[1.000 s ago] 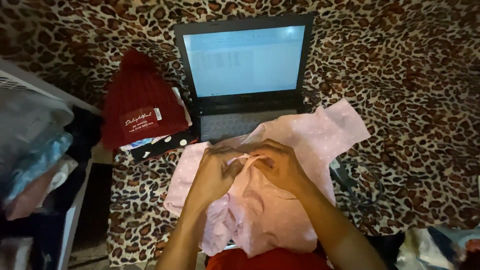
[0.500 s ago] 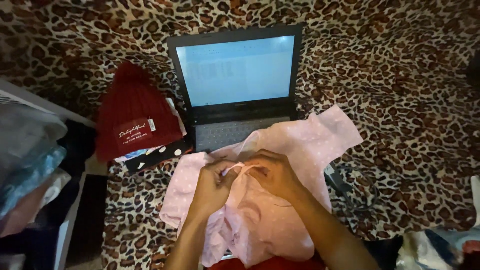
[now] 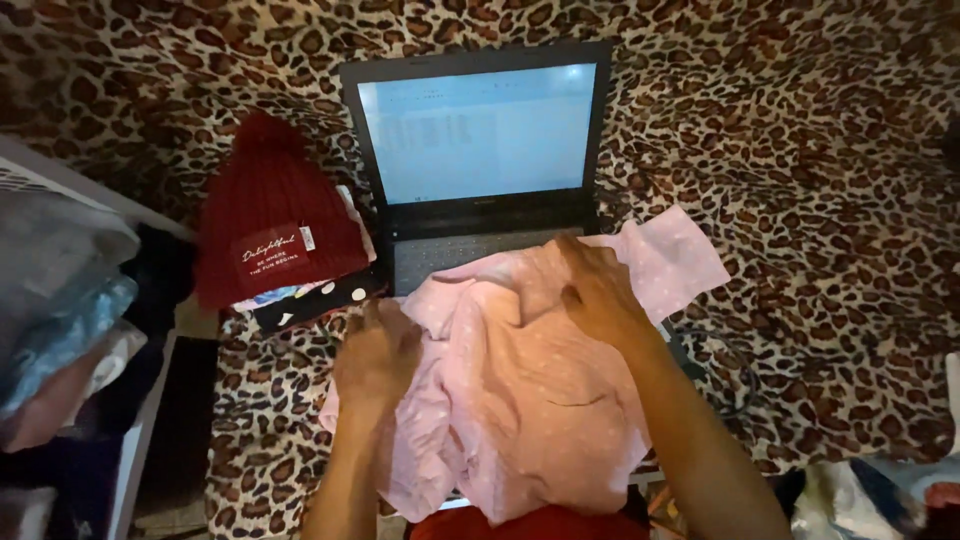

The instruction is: Unfolding a pink onesie, scanning it with a handheld barcode scanner, and entering information into a laptop.

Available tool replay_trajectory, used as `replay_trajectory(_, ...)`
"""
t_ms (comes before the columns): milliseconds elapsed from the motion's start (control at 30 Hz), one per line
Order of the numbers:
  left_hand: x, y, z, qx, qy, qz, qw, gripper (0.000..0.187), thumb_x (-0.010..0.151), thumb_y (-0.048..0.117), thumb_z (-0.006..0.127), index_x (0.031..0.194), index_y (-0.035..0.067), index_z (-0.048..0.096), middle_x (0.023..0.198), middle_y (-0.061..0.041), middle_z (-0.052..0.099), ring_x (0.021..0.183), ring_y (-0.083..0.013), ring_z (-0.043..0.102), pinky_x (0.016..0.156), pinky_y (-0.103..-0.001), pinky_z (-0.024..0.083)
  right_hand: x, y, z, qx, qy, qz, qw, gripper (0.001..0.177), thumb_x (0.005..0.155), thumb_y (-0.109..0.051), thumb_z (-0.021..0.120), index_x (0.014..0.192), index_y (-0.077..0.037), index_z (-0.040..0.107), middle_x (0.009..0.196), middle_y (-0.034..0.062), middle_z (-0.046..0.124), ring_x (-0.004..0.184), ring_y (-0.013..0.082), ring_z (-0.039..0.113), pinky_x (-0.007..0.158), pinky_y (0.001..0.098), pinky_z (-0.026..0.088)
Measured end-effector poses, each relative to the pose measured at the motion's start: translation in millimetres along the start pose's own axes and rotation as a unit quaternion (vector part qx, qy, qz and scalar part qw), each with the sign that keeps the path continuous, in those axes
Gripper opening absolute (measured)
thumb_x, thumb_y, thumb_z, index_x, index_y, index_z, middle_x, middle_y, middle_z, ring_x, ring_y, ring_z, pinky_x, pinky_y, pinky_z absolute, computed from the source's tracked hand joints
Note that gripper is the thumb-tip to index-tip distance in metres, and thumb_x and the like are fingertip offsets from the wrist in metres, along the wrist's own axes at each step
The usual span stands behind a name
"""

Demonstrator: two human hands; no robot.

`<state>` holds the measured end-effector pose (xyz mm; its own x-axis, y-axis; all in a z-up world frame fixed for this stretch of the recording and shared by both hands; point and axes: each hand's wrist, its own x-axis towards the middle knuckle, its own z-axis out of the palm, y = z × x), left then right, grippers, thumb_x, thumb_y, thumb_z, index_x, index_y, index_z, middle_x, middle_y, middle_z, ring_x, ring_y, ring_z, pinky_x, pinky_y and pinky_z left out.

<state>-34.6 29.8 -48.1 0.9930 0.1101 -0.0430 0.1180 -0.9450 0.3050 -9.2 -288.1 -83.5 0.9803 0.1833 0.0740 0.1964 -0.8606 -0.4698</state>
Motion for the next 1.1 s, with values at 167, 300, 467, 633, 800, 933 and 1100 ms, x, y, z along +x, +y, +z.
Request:
replay_trajectory(167, 13, -4, -2, 0.084, -0.194, -0.120, 0.970, 0.043, 0.081, 0.052, 0.066, 0.111, 0.024, 0.077, 0.098, -0.011, 0.080, 0.102, -0.0380, 0.075, 0.086, -0.051, 0.059, 1, 1, 6, -0.122, -0.140, 0.112, 0.976, 0.030, 0.088, -0.036, 0.069, 0.113, -0.021, 0.071, 0.109, -0.0018, 0.064, 0.118, 0.0276, 0.048, 0.099, 0.0522, 0.035)
replay_trajectory(300, -2, -5, -24, 0.094, -0.025, -0.002, 0.995, 0.050, 0.073, 0.047, 0.076, 0.116, 0.019, 0.074, 0.118, -0.013, 0.068, 0.120, -0.0429, 0.059, 0.095, -0.055, 0.052, -23, 26, -2, -0.142, 0.025, 0.030, 0.989, 0.039, 0.060, -0.048, 0.089, 0.083, -0.023, 0.069, 0.120, -0.0061, 0.062, 0.127, 0.0296, 0.047, 0.096, 0.0553, 0.042)
replay_trajectory(467, -12, 10, -117, -0.341, -0.146, 0.038, 0.928, 0.029, 0.075, 0.009, 0.075, 0.101, -0.004, 0.077, 0.083, -0.027, 0.073, 0.078, -0.0374, 0.067, 0.073, -0.052, 0.054, -42, 7, -110, 0.119, 0.065, 0.143, 0.980, 0.032, 0.076, -0.024, 0.083, 0.097, -0.004, 0.070, 0.082, 0.0231, 0.071, 0.079, 0.0427, 0.066, 0.076, 0.0494, 0.049)
replay_trajectory(633, 42, 3, -51, -0.096, 0.185, 0.063, 0.976, 0.050, 0.077, 0.030, 0.088, 0.113, 0.005, 0.063, 0.082, -0.021, 0.056, 0.072, -0.0435, 0.059, 0.063, -0.050, 0.045, 34, 24, -99, -0.060, 0.232, 0.023, 0.971, 0.057, 0.076, -0.036, 0.094, 0.120, -0.009, 0.068, 0.101, 0.0158, 0.069, 0.102, 0.0396, 0.067, 0.083, 0.0494, 0.050)
replay_trajectory(800, -9, 42, -67, -0.079, 0.277, 0.109, 0.951, 0.085, 0.065, 0.020, 0.093, 0.140, 0.006, 0.057, 0.121, -0.025, 0.053, 0.105, -0.0520, 0.056, 0.082, -0.059, 0.048, -4, -19, -73, -0.023, 0.269, -0.036, 0.962, 0.089, 0.076, -0.019, 0.095, 0.150, -0.002, 0.051, 0.133, 0.0263, 0.055, 0.123, 0.0497, 0.057, 0.099, 0.0585, 0.050)
replay_trajectory(933, -57, 27, -65, -0.082, -0.090, -0.062, 0.991, 0.050, 0.083, 0.058, 0.070, 0.095, 0.010, 0.070, 0.091, -0.011, 0.072, 0.079, -0.0302, 0.070, 0.062, -0.044, 0.056, -92, -14, -40, -0.009, 0.022, 0.184, 0.983, 0.050, 0.085, -0.047, 0.075, 0.114, -0.007, 0.066, 0.100, 0.0156, 0.071, 0.090, 0.0359, 0.067, 0.077, 0.0473, 0.051)
replay_trajectory(1100, -99, -20, -6, -0.039, -0.178, 0.014, 0.983, 0.047, 0.067, 0.044, 0.074, 0.100, 0.011, 0.069, 0.093, -0.014, 0.070, 0.093, -0.0380, 0.063, 0.086, -0.050, 0.048, -181, -21, -8, -0.033, -0.059, 0.395, 0.916, 0.062, 0.071, -0.075, 0.074, 0.090, -0.018, 0.060, 0.086, 0.0082, 0.071, 0.088, 0.0345, 0.070, 0.075, 0.0469, 0.049)
